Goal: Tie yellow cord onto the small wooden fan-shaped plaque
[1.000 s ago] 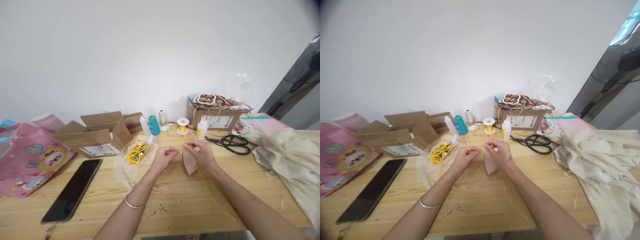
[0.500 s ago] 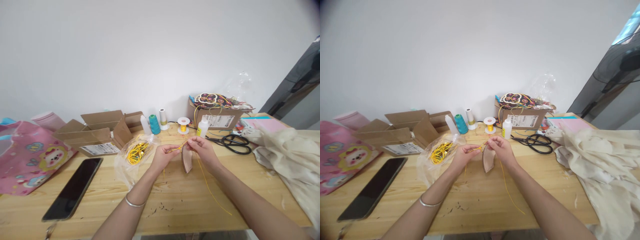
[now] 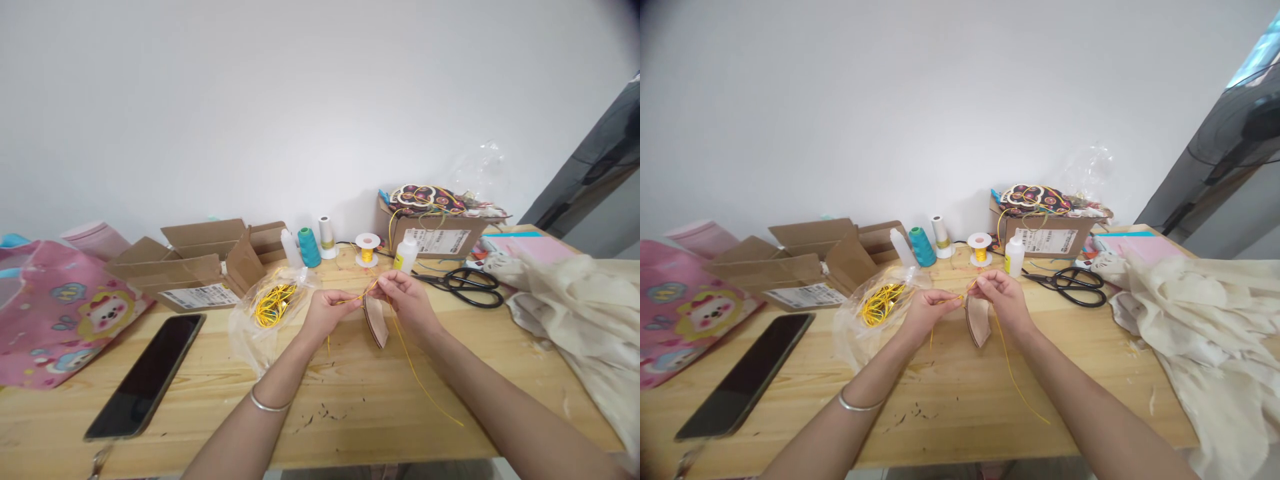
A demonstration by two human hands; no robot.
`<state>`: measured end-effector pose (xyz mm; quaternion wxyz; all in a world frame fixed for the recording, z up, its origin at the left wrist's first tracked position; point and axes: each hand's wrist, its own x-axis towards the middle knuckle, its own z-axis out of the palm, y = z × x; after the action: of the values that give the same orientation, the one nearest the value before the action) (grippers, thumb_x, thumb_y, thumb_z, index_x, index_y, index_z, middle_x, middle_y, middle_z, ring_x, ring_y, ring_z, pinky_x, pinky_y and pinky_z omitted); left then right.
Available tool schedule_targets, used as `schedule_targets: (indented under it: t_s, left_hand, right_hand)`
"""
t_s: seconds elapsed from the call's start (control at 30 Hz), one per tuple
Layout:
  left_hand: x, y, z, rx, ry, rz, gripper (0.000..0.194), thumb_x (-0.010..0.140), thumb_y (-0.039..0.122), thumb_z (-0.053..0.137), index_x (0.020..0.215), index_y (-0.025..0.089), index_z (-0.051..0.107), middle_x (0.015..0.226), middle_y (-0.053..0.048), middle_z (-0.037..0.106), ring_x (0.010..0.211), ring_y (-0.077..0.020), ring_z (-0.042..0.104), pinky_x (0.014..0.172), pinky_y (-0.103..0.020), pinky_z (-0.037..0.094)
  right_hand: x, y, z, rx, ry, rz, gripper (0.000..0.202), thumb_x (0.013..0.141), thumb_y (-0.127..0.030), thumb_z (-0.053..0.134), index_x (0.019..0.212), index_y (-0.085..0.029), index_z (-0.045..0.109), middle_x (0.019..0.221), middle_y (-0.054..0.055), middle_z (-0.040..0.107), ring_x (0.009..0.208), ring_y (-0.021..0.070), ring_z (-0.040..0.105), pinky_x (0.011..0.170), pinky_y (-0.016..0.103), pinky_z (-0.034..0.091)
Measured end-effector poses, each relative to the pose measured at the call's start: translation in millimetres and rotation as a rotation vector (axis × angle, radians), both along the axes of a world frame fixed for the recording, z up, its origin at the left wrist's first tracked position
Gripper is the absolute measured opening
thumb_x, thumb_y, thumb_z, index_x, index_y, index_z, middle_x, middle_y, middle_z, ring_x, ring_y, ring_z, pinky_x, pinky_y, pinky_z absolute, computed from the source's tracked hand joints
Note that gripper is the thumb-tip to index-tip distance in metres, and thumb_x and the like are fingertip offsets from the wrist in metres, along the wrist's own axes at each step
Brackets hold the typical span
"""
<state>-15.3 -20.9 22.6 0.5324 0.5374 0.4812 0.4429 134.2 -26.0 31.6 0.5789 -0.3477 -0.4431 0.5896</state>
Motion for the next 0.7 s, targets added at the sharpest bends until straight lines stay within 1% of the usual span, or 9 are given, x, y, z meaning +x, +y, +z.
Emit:
schedule_targets:
  t_s: [0.13,0.23,0.33,0.43,0.5,0.6,0.7]
  left_hand:
    - [-0.4,-0.2,0.3,0.018,-0.046,0.028,0.017,0.049,0.025,0.066,0.063,0.015,0.065,0.065,-0.002,0.065,0.061,-0.0127,0.057,0.061,-0.023,0.044]
    - [-1.5,-0.8,1.5,0.019,-0.043,0.040,0.018,0.049,0.025,0.066,0.063,0.014,0.064,0.064,-0.002,0.065,0.058,-0.0119,0.056,0.058,-0.022,0.043]
    - [-1.7,-1.4,2.6,0.013,-0.030,0.023,0.019,0.050,0.025,0.066,0.064,0.013,0.063,0.062,-0.002,0.064,0.054,-0.0103,0.053,0.053,-0.021,0.041]
    - [-1.3,-1.6,2.9,0.033,-0.005,-0.003,0.018,0.052,0.027,0.064,0.062,0.012,0.062,0.054,0.000,0.060,0.046,-0.0066,0.047,0.045,-0.018,0.036]
    - [-1.2,-1.8,3.1,0.054,0.001,-0.021,0.017,0.056,0.028,0.062,0.063,0.012,0.061,0.054,0.001,0.058,0.044,-0.0052,0.044,0.042,-0.017,0.032]
    - [-0.8,-2.9,3.3,0.090,-0.018,-0.065,0.021,0.058,0.027,0.060,0.073,0.013,0.061,0.061,0.000,0.058,0.048,-0.0056,0.044,0.042,-0.017,0.032]
    - [0.8,-4.5,2.7,0.134,-0.047,-0.139,0.030,0.057,0.024,0.062,0.085,0.014,0.058,0.065,0.000,0.057,0.056,-0.0075,0.048,0.049,-0.018,0.036]
  right_hand:
    - [2.2,1.7,-0.1,-0.073,0.135,-0.005,0.008,0.067,-0.024,0.055,0.065,-0.017,0.052,0.064,-0.003,0.057,0.060,0.0065,0.053,0.065,0.021,0.043]
    - [5.4,3.1,-0.1,-0.121,0.218,-0.016,0.006,0.067,-0.024,0.055,0.067,-0.018,0.053,0.067,-0.003,0.056,0.062,0.0057,0.054,0.065,0.020,0.042]
    - [7.8,4.6,0.0,-0.130,0.232,-0.006,0.006,0.068,-0.024,0.054,0.068,-0.018,0.054,0.068,-0.003,0.056,0.064,0.0057,0.054,0.066,0.019,0.042]
    - [8.2,5.3,0.2,-0.122,0.235,0.008,0.006,0.070,-0.024,0.053,0.069,-0.018,0.053,0.067,-0.003,0.056,0.063,0.0053,0.054,0.065,0.019,0.042]
    - [7.6,4.9,0.2,-0.118,0.234,0.026,0.007,0.070,-0.024,0.052,0.070,-0.018,0.053,0.068,-0.003,0.057,0.063,0.0055,0.054,0.064,0.019,0.042]
    - [5.8,3.2,-0.2,-0.127,0.229,0.074,0.007,0.071,-0.025,0.051,0.070,-0.018,0.053,0.068,-0.002,0.057,0.063,0.0062,0.054,0.063,0.019,0.042]
    - [3.2,1.5,-1.3,-0.134,0.218,0.108,0.009,0.071,-0.026,0.051,0.069,-0.018,0.052,0.067,-0.002,0.057,0.062,0.0066,0.054,0.063,0.021,0.042]
